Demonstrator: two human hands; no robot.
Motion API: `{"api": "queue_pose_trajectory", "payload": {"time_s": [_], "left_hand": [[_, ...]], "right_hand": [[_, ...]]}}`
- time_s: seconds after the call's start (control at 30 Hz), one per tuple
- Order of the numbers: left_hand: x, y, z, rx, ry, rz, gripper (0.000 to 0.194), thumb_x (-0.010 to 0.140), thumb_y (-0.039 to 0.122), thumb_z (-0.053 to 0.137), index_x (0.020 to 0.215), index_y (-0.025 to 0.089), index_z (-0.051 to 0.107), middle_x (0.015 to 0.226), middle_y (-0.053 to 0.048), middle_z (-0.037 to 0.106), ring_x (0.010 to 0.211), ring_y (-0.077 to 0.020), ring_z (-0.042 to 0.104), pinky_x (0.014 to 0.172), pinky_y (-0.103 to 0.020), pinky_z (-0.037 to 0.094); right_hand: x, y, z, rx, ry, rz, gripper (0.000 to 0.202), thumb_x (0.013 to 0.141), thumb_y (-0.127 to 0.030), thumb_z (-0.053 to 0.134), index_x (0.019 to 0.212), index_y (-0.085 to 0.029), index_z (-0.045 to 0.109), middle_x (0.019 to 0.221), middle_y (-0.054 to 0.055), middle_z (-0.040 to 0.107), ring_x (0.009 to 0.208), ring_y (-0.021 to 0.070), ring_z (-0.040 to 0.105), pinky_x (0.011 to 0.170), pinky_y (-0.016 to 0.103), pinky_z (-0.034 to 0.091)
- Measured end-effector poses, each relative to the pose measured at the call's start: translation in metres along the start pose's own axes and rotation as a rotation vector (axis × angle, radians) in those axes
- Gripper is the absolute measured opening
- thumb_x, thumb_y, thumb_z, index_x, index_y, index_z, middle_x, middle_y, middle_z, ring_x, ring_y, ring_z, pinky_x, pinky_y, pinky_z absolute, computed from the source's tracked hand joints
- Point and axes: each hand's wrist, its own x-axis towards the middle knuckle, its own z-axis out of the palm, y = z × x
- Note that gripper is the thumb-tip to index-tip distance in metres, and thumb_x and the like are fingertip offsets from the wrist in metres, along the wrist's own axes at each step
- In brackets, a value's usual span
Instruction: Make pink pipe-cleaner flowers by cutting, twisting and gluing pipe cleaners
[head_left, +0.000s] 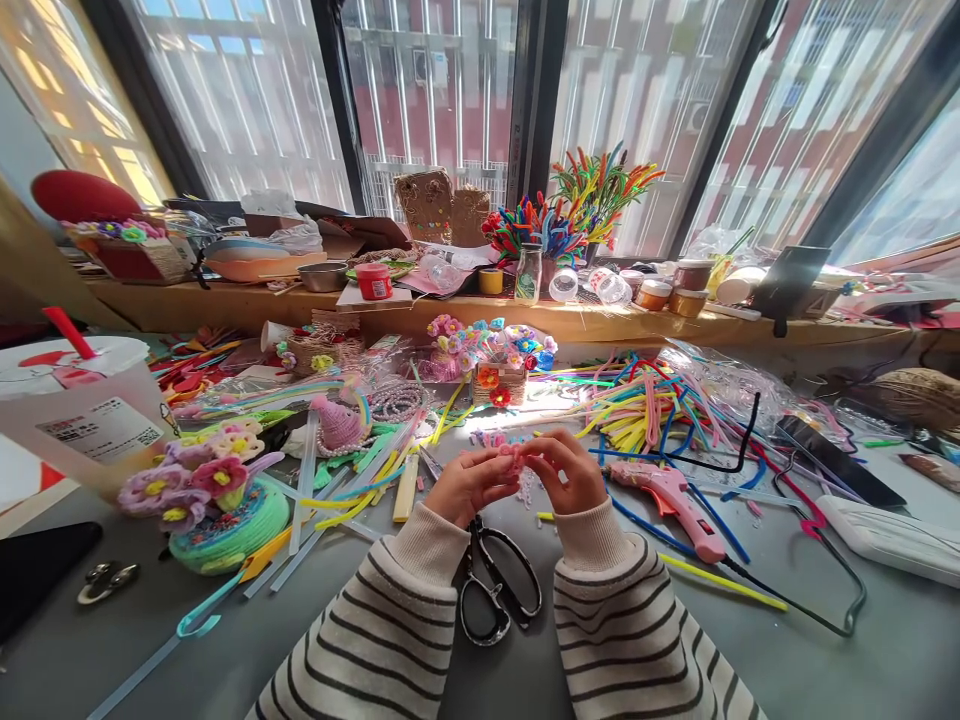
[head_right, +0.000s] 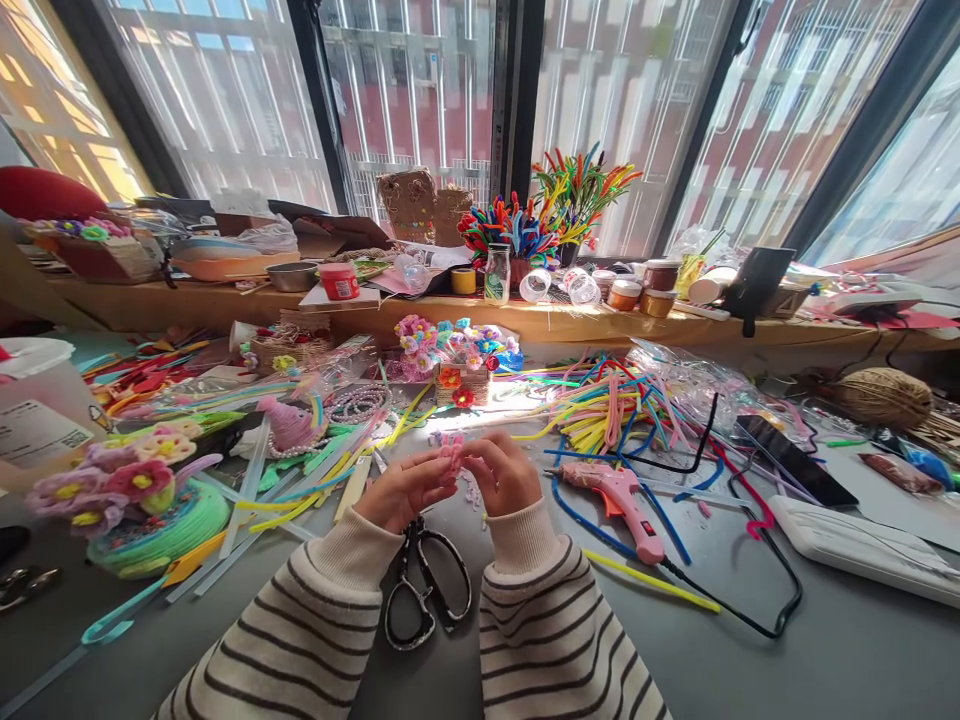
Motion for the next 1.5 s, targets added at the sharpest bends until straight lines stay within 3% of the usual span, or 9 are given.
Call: {"api": "queue_pose_trajectory", "payload": {"time_s": [0.4, 0.63, 0.83, 1.0, 1.1, 1.2, 1.3, 1.4, 1.5], "left_hand": [[0.001, -0.002, 0.001, -0.019, 0.096, 0.042, 0.02, 0.051, 0.013, 0.067, 0.07, 0.011, 0.064, 0.064, -0.003, 0.064, 0.058, -0.0092, 0.057, 0.06, -0.02, 0.049], [0.002, -0.005, 0.004, 0.084, 0.129, 0.19, 0.022, 0.051, 0.019, 0.067, 0.072, 0.011, 0.064, 0.067, -0.003, 0.064, 0.059, -0.0106, 0.057, 0.064, -0.027, 0.048], [0.003, -0.011, 0.004, 0.441, 0.176, 0.556, 0.02, 0.061, 0.025, 0.059, 0.076, 0.013, 0.062, 0.078, -0.005, 0.062, 0.068, -0.0147, 0.058, 0.064, -0.028, 0.049], [0.004, -0.015, 0.002, 1.017, 0.273, 1.011, 0.017, 0.068, 0.021, 0.05, 0.08, 0.016, 0.062, 0.075, -0.007, 0.06, 0.071, -0.0154, 0.056, 0.064, -0.028, 0.048], [0.004, -0.016, 0.002, 1.193, 0.259, 1.117, 0.018, 0.07, 0.018, 0.047, 0.081, 0.017, 0.062, 0.071, -0.007, 0.061, 0.071, -0.0158, 0.056, 0.068, -0.03, 0.046], [0.004, -0.016, 0.001, 1.086, 0.267, 1.031, 0.016, 0.068, 0.021, 0.05, 0.078, 0.016, 0.062, 0.071, -0.006, 0.06, 0.067, -0.0145, 0.056, 0.064, -0.028, 0.047], [0.005, -0.014, 0.001, 0.806, 0.234, 0.756, 0.019, 0.065, 0.027, 0.054, 0.077, 0.013, 0.06, 0.074, -0.007, 0.06, 0.065, -0.0146, 0.057, 0.06, -0.026, 0.048], [0.005, -0.012, 0.001, 0.568, 0.149, 0.527, 0.023, 0.063, 0.029, 0.056, 0.078, 0.012, 0.057, 0.072, -0.006, 0.061, 0.068, -0.0163, 0.058, 0.064, -0.029, 0.048], [0.005, -0.011, 0.002, 0.477, 0.124, 0.456, 0.025, 0.059, 0.028, 0.059, 0.078, 0.011, 0.056, 0.073, -0.006, 0.062, 0.07, -0.0169, 0.058, 0.066, -0.031, 0.048]], "right_hand": [[-0.005, -0.004, 0.003, -0.32, 0.054, -0.118, 0.014, 0.078, -0.021, 0.042, 0.074, -0.019, 0.055, 0.072, 0.004, 0.05, 0.066, 0.0125, 0.047, 0.058, 0.022, 0.039], [-0.005, -0.002, 0.008, -0.344, 0.093, -0.114, 0.014, 0.078, -0.02, 0.039, 0.07, -0.017, 0.05, 0.069, 0.005, 0.048, 0.066, 0.0143, 0.046, 0.057, 0.023, 0.039], [-0.005, -0.005, 0.016, -0.2, 0.128, 0.061, 0.008, 0.075, -0.02, 0.04, 0.07, -0.016, 0.044, 0.068, 0.004, 0.044, 0.062, 0.0139, 0.044, 0.054, 0.024, 0.039], [-0.006, 0.0, 0.025, 0.042, 0.108, 0.37, 0.015, 0.073, -0.028, 0.042, 0.065, -0.016, 0.043, 0.06, 0.0, 0.044, 0.053, 0.0115, 0.042, 0.048, 0.023, 0.035], [-0.006, 0.007, 0.028, 0.243, 0.093, 0.532, 0.022, 0.069, -0.036, 0.046, 0.058, -0.017, 0.042, 0.05, -0.003, 0.042, 0.047, 0.01, 0.04, 0.045, 0.023, 0.033], [-0.004, 0.011, 0.025, 0.419, 0.027, 0.614, 0.027, 0.064, -0.042, 0.049, 0.055, -0.017, 0.043, 0.045, -0.005, 0.041, 0.042, 0.0082, 0.037, 0.04, 0.021, 0.029], [0.0, 0.009, 0.017, 0.495, -0.032, 0.609, 0.027, 0.061, -0.043, 0.053, 0.06, -0.017, 0.047, 0.047, -0.005, 0.043, 0.041, 0.0071, 0.037, 0.038, 0.019, 0.027], [0.002, 0.005, 0.011, 0.494, -0.088, 0.585, 0.027, 0.061, -0.042, 0.054, 0.066, -0.016, 0.05, 0.052, -0.003, 0.048, 0.043, 0.0071, 0.04, 0.038, 0.019, 0.029], [0.002, 0.003, 0.01, 0.382, -0.046, 0.536, 0.028, 0.061, -0.043, 0.054, 0.065, -0.016, 0.052, 0.058, 0.0, 0.052, 0.047, 0.0081, 0.043, 0.038, 0.018, 0.03]]}}
